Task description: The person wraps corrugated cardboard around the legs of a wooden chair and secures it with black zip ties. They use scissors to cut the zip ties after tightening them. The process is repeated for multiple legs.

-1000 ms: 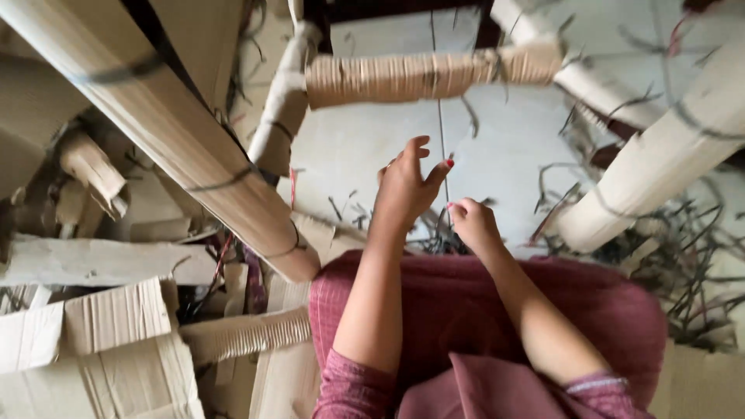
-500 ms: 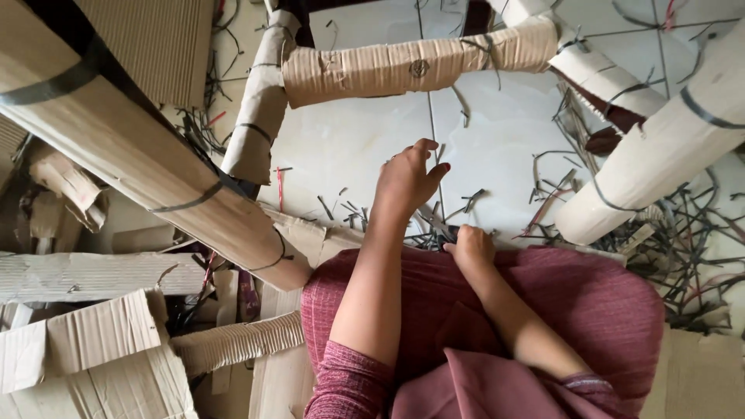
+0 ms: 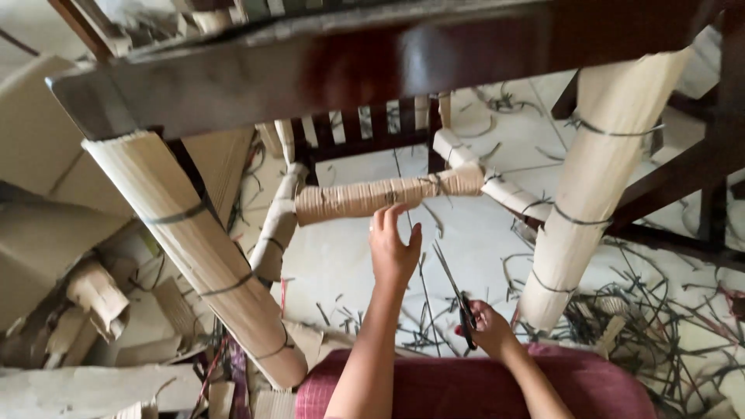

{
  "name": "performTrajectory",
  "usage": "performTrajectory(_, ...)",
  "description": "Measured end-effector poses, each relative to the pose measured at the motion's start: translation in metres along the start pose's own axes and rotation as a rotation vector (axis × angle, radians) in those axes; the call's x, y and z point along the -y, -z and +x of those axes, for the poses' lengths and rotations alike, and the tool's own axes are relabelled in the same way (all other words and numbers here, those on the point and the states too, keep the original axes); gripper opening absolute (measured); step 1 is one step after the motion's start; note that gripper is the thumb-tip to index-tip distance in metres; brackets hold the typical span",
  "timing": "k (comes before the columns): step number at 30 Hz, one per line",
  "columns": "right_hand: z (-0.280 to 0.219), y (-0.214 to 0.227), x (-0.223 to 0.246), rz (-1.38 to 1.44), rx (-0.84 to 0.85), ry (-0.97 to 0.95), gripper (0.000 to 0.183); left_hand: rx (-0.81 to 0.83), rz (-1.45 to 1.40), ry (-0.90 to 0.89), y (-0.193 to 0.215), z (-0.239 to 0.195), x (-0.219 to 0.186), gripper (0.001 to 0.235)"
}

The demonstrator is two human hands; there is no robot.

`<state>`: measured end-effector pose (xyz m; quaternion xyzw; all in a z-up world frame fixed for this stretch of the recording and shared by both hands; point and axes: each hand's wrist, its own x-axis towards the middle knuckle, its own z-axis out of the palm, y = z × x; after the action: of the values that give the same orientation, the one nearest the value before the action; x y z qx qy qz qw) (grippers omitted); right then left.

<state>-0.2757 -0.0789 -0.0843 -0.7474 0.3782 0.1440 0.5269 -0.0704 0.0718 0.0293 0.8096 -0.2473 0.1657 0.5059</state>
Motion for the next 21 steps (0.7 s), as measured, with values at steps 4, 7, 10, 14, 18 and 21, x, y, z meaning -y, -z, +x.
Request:
performTrajectory(4,-0.026,0.01,0.033,0.094,-0.007,-0.02,0.042,0.05,0.099,-0.094,-0.016,0.035,-0.016,0.054)
performTrajectory(7,-0.008,0.02,0.022,0.753,0.325,0.272,0.066,0.016,0.157,-0.144,-0.036,0.054,-0.006,0.055)
performTrajectory(10,-0.025,0.033,0.062,0.506,0.348,0.284,0.104,-0.072,0.105,-0.174,-0.041,0.061,-0.001,0.018)
performTrajectory(14,-0.002,0.029,0.089,0.596,0.506,0.405,0.087,-0.101,0.073,-0.183,-0.046,0.065,0.012,0.012)
performTrajectory(18,-0.001,0.021,0.119,0.493,0.366,0.27,0.095,-0.058,0.033,-0.15,-0.04,0.064,0.006,0.017)
performTrajectory(21,0.006,0.024,0.123,0.544,0.403,0.282,0.091,-0.022,-0.024,-0.05,-0.044,0.061,0.009,0.03)
